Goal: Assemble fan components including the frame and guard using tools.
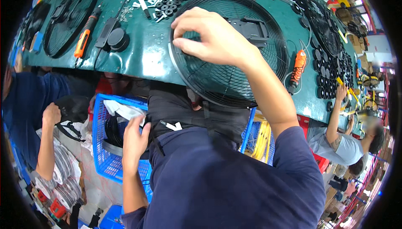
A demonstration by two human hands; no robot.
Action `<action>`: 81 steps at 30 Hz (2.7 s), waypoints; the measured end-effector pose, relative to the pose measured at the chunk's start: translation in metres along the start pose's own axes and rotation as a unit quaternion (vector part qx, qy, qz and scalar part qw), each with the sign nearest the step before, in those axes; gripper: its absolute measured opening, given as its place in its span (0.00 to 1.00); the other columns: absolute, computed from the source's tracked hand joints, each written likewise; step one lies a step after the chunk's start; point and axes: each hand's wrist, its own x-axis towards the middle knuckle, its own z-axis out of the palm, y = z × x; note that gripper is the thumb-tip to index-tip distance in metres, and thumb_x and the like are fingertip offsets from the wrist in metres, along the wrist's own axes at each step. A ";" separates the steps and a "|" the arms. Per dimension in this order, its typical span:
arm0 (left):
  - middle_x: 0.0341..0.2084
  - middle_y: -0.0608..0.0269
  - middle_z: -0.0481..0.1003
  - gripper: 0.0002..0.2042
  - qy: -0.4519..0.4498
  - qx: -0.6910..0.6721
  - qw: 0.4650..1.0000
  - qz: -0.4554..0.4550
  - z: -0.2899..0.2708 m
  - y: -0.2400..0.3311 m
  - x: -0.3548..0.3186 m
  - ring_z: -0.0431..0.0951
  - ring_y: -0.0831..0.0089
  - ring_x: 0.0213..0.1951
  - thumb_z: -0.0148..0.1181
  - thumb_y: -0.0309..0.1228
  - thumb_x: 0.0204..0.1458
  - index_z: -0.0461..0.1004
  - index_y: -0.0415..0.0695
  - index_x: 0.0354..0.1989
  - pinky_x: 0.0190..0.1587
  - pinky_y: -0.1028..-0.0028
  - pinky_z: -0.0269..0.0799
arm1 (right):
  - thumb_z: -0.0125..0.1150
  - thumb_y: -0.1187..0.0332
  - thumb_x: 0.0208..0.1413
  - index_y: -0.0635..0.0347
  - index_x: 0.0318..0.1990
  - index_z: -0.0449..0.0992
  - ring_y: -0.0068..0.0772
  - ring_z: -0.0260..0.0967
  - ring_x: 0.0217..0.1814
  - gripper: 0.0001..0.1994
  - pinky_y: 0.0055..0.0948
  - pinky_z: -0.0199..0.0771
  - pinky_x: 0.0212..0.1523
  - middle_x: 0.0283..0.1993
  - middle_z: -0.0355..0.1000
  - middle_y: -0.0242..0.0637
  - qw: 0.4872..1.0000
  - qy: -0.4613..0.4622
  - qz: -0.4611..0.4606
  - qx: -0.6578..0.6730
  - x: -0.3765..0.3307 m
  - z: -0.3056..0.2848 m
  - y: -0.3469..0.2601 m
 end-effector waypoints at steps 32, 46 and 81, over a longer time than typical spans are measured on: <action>0.31 0.56 0.80 0.10 -0.453 -0.076 0.868 0.191 0.007 0.102 0.054 0.82 0.67 0.30 0.71 0.26 0.49 0.83 0.39 0.41 0.35 0.71 0.78 | 0.67 0.55 0.57 0.58 0.38 0.81 0.46 0.79 0.39 0.15 0.43 0.75 0.37 0.36 0.79 0.42 0.886 -0.166 0.322 0.290 -0.200 0.074 -0.109; 0.37 0.45 0.81 0.10 -0.413 0.005 0.847 0.334 0.014 0.108 0.059 0.82 0.48 0.39 0.64 0.25 0.51 0.82 0.40 0.42 0.43 0.58 0.77 | 0.70 0.55 0.48 0.65 0.34 0.84 0.48 0.80 0.40 0.19 0.45 0.77 0.41 0.34 0.81 0.47 0.878 -0.227 0.344 0.244 -0.188 0.076 -0.100; 0.29 0.47 0.79 0.07 -0.281 -0.064 0.930 0.227 0.002 0.099 0.041 0.83 0.49 0.32 0.60 0.28 0.57 0.77 0.36 0.33 0.37 0.60 0.78 | 0.64 0.56 0.64 0.63 0.43 0.79 0.25 0.74 0.38 0.16 0.32 0.77 0.35 0.35 0.78 0.35 0.710 0.024 0.537 0.455 -0.247 0.050 -0.129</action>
